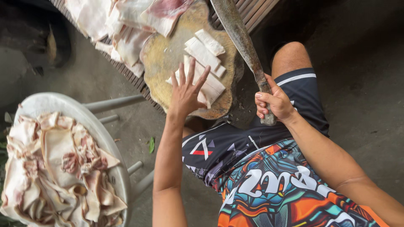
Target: The person slices pieces of raw pig skin into strips using a large knife on a wooden cutting board.
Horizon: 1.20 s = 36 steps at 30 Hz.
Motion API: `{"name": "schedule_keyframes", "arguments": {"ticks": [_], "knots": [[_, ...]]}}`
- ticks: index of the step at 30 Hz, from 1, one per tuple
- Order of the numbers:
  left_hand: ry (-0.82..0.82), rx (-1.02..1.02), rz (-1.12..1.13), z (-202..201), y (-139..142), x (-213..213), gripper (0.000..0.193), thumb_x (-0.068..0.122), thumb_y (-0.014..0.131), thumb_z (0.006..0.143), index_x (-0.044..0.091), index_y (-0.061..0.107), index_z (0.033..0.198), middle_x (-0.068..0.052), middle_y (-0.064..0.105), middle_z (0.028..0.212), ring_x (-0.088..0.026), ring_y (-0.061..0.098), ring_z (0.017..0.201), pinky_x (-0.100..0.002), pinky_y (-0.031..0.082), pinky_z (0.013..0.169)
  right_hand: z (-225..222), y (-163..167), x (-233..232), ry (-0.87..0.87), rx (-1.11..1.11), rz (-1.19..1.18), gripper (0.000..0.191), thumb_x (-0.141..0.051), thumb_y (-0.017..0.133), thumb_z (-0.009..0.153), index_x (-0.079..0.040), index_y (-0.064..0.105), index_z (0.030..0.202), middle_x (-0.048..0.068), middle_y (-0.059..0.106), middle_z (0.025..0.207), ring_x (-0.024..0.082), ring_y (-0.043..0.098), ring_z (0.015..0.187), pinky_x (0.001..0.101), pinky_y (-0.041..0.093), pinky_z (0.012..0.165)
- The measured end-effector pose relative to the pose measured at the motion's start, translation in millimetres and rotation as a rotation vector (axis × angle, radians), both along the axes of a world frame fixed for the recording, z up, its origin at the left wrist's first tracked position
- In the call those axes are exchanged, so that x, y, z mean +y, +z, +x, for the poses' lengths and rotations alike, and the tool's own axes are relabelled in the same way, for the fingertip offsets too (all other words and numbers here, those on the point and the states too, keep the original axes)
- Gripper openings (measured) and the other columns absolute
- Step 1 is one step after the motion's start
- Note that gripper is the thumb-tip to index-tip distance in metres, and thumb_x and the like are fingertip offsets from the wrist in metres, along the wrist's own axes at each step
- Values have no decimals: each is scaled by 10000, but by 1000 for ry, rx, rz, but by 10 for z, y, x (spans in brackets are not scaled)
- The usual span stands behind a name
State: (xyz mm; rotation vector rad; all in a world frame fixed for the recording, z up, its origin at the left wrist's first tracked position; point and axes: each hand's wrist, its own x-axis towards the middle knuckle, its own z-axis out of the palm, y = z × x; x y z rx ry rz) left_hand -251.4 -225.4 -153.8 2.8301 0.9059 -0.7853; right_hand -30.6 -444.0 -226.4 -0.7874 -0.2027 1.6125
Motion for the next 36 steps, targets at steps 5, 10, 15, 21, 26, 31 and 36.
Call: {"name": "schedule_keyframes", "arguments": {"ticks": [5, 10, 15, 21, 26, 31, 36], "knots": [[-435, 188, 45, 525, -75, 304, 1725, 648, 967, 222, 455, -13, 1628, -85, -23, 1727, -388, 46, 1589, -672, 41, 1240, 66, -37, 50, -57, 117, 48, 698, -73, 546, 998, -334, 300, 1597, 29, 444, 732, 104, 476, 510, 330, 506, 506], [-534, 151, -29, 723, -42, 559, 1654, 726, 945, 214, 513, 44, 1584, -111, 59, 1713, -397, 71, 1557, -655, 46, 1239, 64, -106, 128, -105, 206, 88, 699, -78, 542, 1007, -432, 333, 1573, 38, 439, 741, 115, 476, 514, 334, 506, 504], [-459, 68, -124, 708, -44, 687, 1550, 674, 986, 271, 472, 170, 1572, -118, 293, 1597, -405, 179, 1507, -662, 176, 1191, 71, -95, 99, -56, 192, 136, 694, -72, 543, 1007, -402, 321, 1575, 44, 449, 721, 119, 480, 504, 340, 510, 494], [-305, -15, -99, 654, -119, 638, 1173, 353, 950, 476, 230, 406, 1508, -79, 497, 1433, -287, 428, 1355, -468, 444, 1083, -20, -15, 148, -27, 98, 97, 717, -65, 550, 993, -293, 263, 1609, 25, 455, 695, 90, 470, 481, 321, 510, 481], [-190, -57, -81, 655, -295, 623, 924, 188, 867, 615, 103, 452, 1436, -86, 563, 1305, -272, 502, 1218, -433, 523, 935, -95, 30, 162, -21, 42, 41, 723, -63, 551, 980, -296, 272, 1605, 28, 453, 692, 98, 474, 477, 327, 512, 480], [-50, -123, -178, 604, -589, 732, 443, 203, 753, 936, 54, 567, 1310, -125, 654, 1210, -279, 589, 1147, -401, 579, 876, -92, -5, 115, -15, 16, 27, 704, -59, 549, 977, -325, 297, 1578, 39, 450, 704, 108, 483, 486, 334, 515, 481], [35, -698, -29, 325, -728, 532, 436, 91, 758, 765, 31, 589, 1162, -202, 612, 1319, -347, 577, 1110, -423, 556, 865, -76, -85, 180, -24, 8, 22, 701, -29, 539, 996, -372, 327, 1570, 47, 449, 737, 118, 480, 516, 348, 519, 520]]}}
